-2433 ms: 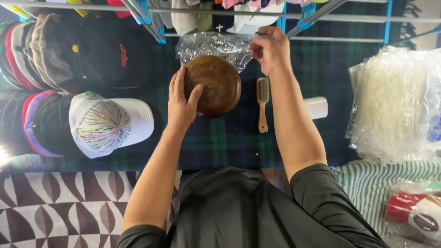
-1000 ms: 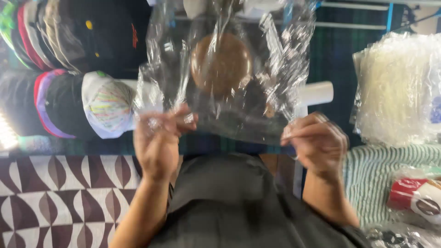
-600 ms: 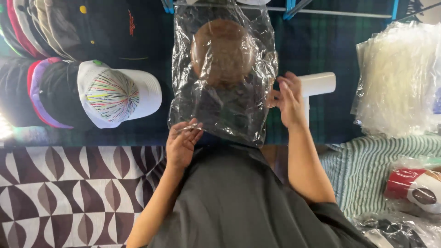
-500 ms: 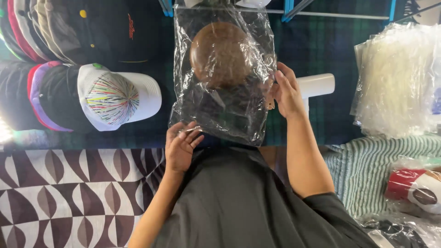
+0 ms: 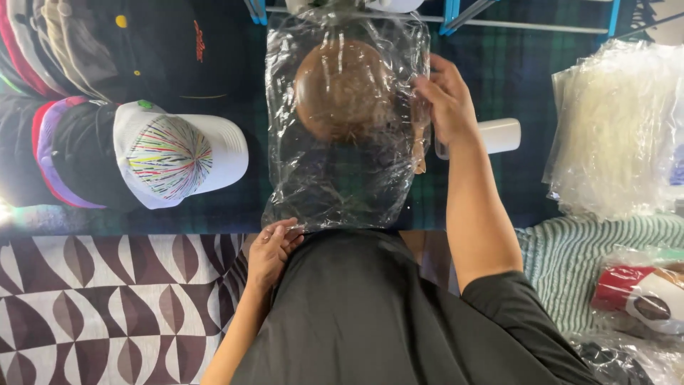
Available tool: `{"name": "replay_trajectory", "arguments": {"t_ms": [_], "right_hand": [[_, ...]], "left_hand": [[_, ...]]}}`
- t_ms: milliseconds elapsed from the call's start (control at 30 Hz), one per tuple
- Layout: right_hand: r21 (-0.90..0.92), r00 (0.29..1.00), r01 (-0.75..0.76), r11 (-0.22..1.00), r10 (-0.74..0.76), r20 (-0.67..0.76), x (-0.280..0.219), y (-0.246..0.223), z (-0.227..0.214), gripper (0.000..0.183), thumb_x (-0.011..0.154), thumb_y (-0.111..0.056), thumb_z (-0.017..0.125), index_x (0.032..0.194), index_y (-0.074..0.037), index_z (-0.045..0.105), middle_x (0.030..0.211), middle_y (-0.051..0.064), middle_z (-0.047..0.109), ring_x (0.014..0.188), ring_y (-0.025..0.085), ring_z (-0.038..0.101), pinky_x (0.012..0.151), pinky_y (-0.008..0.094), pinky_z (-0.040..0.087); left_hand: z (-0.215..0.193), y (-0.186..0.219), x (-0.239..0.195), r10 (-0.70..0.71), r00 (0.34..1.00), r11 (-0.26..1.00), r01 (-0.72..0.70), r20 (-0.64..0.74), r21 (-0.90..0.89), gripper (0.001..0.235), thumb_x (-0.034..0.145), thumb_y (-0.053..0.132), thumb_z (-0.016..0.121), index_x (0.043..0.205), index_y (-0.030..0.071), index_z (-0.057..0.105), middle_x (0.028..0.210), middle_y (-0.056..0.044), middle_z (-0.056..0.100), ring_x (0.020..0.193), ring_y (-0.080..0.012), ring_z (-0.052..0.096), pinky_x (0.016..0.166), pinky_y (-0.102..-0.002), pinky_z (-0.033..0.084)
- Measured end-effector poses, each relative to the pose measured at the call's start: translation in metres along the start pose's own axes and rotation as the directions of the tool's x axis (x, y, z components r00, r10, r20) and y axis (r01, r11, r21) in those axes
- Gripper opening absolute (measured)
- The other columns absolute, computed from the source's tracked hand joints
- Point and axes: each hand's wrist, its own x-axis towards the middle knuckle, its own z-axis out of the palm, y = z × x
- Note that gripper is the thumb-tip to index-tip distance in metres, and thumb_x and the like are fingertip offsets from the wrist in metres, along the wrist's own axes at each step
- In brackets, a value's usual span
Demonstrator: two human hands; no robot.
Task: The person uses a wooden brush to clean the inside and outside of a white mesh cap. They then place the cap on a wooden bowl and cover the bowl with a clear plastic bag.
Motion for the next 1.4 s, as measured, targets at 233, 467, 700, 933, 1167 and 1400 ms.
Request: {"name": "replay_trajectory", "arguments": {"t_ms": [233,467,700,933,1167,1400], "right_hand": [[0.147,0.992,0.104,0.984,-0.113,0.058,0.027,0.012,-0.007,0.053,0.097,-0.009,0.068,0.146,-0.007,0.05,0.096,0.002,0.06,0.09,0.019,0.067,0.084,0.033,0.056],[0.364,0.972,-0.023,0.931,-0.063,0.225,0.029,0.006,-0.002,0.055,0.091,-0.005,0.073,0.142,-0.003,0.053,0.096,0.001,0.062,0.085,0.015,0.066,0.088,0.03,0.062],[0.411,0.933,-0.033,0.911,-0.12,0.34,0.037,0.004,-0.004,0.05,0.096,-0.023,0.072,0.139,-0.004,0.054,0.103,0.003,0.062,0.086,0.017,0.072,0.074,0.028,0.061],[0.314,0.988,-0.042,0.949,-0.007,0.152,0.043,-0.011,0.009,0.042,0.096,-0.045,0.068,0.122,-0.011,0.069,0.089,0.0,0.07,0.08,0.012,0.068,0.072,0.027,0.056],[0.345,0.997,0.027,0.938,-0.049,0.056,0.048,-0.012,0.008,0.037,0.096,-0.042,0.069,0.112,-0.009,0.075,0.081,0.004,0.07,0.072,0.014,0.067,0.065,0.026,0.052],[0.462,0.999,0.028,0.886,-0.04,0.017,0.052,-0.006,0.012,0.045,0.095,-0.041,0.069,0.12,-0.003,0.071,0.078,0.009,0.071,0.067,0.019,0.068,0.056,0.029,0.052]], "left_hand": [[-0.023,0.044,-0.001,-0.16,0.975,0.862,0.213,-0.152,0.46,0.079,0.088,0.025,0.067,0.157,0.004,0.035,0.149,-0.024,0.055,0.109,-0.0296,0.072,0.086,-0.037,0.06],[0.079,0.196,0.057,0.397,0.911,0.723,-0.386,0.112,0.573,0.085,0.087,0.055,0.062,0.152,0.003,0.045,0.13,-0.006,0.063,0.111,-0.0156,0.063,0.086,-0.031,0.054],[0.161,0.238,0.128,0.147,0.979,0.898,-0.192,0.141,0.396,0.067,0.08,0.056,0.068,0.125,0.006,0.062,0.094,-0.003,0.071,0.078,-0.0188,0.071,0.075,-0.032,0.058],[0.155,0.22,0.144,0.27,0.919,0.94,-0.316,0.289,0.127,0.018,0.092,0.023,0.077,0.093,0.012,0.062,0.082,-0.005,0.071,0.063,-0.0148,0.068,0.061,-0.026,0.053],[0.152,0.225,0.152,0.424,0.87,0.895,-0.445,0.252,0.032,0.019,0.093,0.024,0.075,0.092,0.013,0.06,0.072,-0.003,0.061,0.059,-0.0161,0.064,0.057,-0.029,0.053],[0.141,0.218,0.158,0.485,0.856,0.872,-0.489,0.181,-0.022,0.019,0.095,0.026,0.073,0.093,0.012,0.06,0.075,-0.011,0.071,0.054,-0.0211,0.065,0.05,-0.029,0.05]]}}
